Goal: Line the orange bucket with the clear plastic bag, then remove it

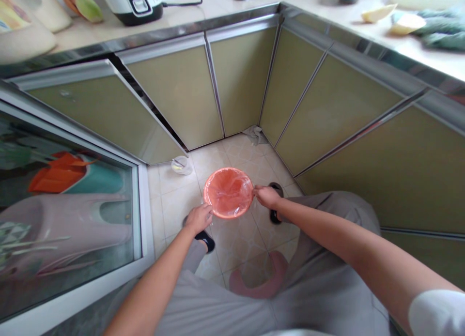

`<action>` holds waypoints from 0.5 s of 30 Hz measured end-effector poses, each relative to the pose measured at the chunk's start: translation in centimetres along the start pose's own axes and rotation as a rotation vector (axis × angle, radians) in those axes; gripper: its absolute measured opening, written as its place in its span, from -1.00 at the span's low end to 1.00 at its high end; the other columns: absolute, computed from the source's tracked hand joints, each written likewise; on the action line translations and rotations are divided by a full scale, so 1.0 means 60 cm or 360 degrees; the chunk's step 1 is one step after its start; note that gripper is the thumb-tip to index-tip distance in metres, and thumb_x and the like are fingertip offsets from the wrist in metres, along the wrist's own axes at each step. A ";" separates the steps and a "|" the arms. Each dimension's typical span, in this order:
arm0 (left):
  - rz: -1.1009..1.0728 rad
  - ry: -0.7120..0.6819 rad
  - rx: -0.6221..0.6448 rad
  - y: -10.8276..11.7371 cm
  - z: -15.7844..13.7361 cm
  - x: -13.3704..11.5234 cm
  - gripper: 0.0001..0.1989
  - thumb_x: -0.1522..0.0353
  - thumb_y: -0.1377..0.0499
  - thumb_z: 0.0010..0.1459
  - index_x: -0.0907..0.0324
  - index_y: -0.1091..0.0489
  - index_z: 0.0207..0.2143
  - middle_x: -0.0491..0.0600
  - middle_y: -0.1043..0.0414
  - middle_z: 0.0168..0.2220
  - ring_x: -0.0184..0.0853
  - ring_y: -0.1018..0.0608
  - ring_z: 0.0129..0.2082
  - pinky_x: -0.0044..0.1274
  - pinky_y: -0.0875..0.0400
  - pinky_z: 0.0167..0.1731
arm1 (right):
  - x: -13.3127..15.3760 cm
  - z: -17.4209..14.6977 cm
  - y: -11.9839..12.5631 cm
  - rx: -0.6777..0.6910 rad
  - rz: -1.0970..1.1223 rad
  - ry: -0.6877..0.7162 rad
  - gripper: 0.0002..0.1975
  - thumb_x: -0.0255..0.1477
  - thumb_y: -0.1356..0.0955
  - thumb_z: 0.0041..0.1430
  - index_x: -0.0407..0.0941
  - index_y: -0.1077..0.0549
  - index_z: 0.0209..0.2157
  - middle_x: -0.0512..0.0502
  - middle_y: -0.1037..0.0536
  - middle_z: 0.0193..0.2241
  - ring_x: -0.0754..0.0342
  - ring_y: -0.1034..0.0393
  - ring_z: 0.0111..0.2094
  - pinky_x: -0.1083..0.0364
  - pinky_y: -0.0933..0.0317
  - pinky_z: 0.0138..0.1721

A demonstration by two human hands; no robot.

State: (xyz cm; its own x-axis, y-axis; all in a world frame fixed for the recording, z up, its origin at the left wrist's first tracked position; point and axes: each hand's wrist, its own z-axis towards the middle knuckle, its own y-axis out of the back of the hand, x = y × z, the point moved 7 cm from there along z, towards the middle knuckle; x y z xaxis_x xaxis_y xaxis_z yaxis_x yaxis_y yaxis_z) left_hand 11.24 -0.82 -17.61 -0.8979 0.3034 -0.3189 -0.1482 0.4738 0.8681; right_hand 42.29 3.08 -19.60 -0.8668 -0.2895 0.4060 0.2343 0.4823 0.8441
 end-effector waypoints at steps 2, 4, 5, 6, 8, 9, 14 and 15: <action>0.0035 -0.0093 -0.0060 0.012 0.005 -0.015 -0.81 0.41 -0.20 0.23 0.06 -0.52 -0.11 0.08 -0.48 -0.01 -0.12 -0.46 0.09 -0.36 -0.31 0.12 | 0.031 0.004 0.018 -0.0060 -0.0131 0.0183 -0.60 -0.55 -0.26 0.35 -0.01 -0.56 0.10 -0.22 -0.52 0.16 -0.10 -0.45 0.08 0.05 -0.29 0.03; 0.0053 -0.0185 -0.0047 0.009 0.009 -0.029 -0.74 0.39 -0.28 0.19 0.05 -0.53 -0.05 0.09 -0.44 0.05 -0.07 -0.39 0.18 -0.29 -0.22 0.23 | 0.059 0.008 0.021 -0.0037 -0.0313 0.0372 -0.57 -0.58 -0.28 0.32 -0.01 -0.55 0.13 -0.23 -0.45 0.23 -0.14 -0.34 0.21 -0.01 -0.26 0.11; 0.0057 -0.0231 -0.0031 0.004 0.011 -0.036 -0.70 0.38 -0.31 0.18 0.04 -0.54 -0.01 0.10 -0.43 0.09 -0.06 -0.37 0.20 -0.26 -0.17 0.27 | 0.070 0.010 0.018 -0.0011 -0.0396 0.0469 -0.56 -0.60 -0.30 0.30 -0.03 -0.55 0.13 -0.25 -0.43 0.25 -0.17 -0.27 0.26 -0.05 -0.23 0.15; 0.0062 -0.0276 -0.0011 -0.002 0.013 -0.042 -0.66 0.37 -0.33 0.18 0.04 -0.54 0.03 0.11 -0.42 0.11 -0.05 -0.35 0.22 -0.24 -0.14 0.30 | 0.079 0.011 0.013 0.0011 -0.0462 0.0560 -0.56 -0.60 -0.34 0.27 -0.05 -0.56 0.13 -0.28 -0.41 0.26 -0.19 -0.21 0.30 -0.09 -0.20 0.20; 0.0098 -0.0355 0.0031 -0.018 0.017 -0.052 -0.58 0.36 -0.36 0.18 0.05 -0.52 0.10 0.13 -0.41 0.16 -0.03 -0.35 0.24 -0.22 -0.09 0.33 | 0.088 0.014 0.002 0.0043 -0.0534 0.0709 -0.55 -0.59 -0.40 0.20 -0.08 -0.57 0.12 -0.32 -0.40 0.28 -0.23 -0.18 0.32 -0.15 -0.14 0.26; 0.0129 -0.0380 0.0048 -0.025 0.018 -0.055 -0.56 0.35 -0.37 0.18 0.06 -0.52 0.13 0.14 -0.41 0.17 -0.02 -0.35 0.24 -0.22 -0.09 0.33 | 0.089 0.017 -0.004 0.0054 -0.0553 0.0760 -0.54 -0.58 -0.43 0.17 -0.10 -0.58 0.12 -0.33 -0.40 0.28 -0.24 -0.19 0.32 -0.17 -0.12 0.27; 0.0305 -0.0452 0.0171 -0.045 0.024 -0.067 -0.74 0.34 -0.28 0.29 0.08 -0.57 0.03 0.10 -0.54 -0.01 -0.08 -0.48 0.11 -0.25 -0.19 0.24 | 0.081 0.029 -0.028 0.0140 -0.0687 0.0813 -0.71 -0.52 -0.36 0.32 -0.13 -0.63 0.02 -0.31 -0.54 0.13 -0.22 -0.29 0.25 -0.20 -0.16 0.25; 0.0334 -0.0455 0.0189 -0.046 0.025 -0.068 -0.77 0.34 -0.26 0.32 0.10 -0.57 0.00 0.10 -0.55 -0.05 -0.09 -0.49 0.09 -0.26 -0.21 0.22 | 0.080 0.030 -0.030 0.0165 -0.0713 0.0808 -0.73 -0.52 -0.34 0.35 -0.15 -0.64 -0.01 -0.30 -0.58 0.07 -0.22 -0.31 0.23 -0.19 -0.17 0.24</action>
State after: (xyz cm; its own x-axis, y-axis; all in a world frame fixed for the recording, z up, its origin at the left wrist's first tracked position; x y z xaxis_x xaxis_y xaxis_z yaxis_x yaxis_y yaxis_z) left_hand 15.93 -2.14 -19.29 -0.7490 0.6150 -0.2465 0.0911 0.4641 0.8811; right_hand 36.89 2.32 -19.83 -0.5506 -0.8192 0.1605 -0.1640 0.2947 0.9414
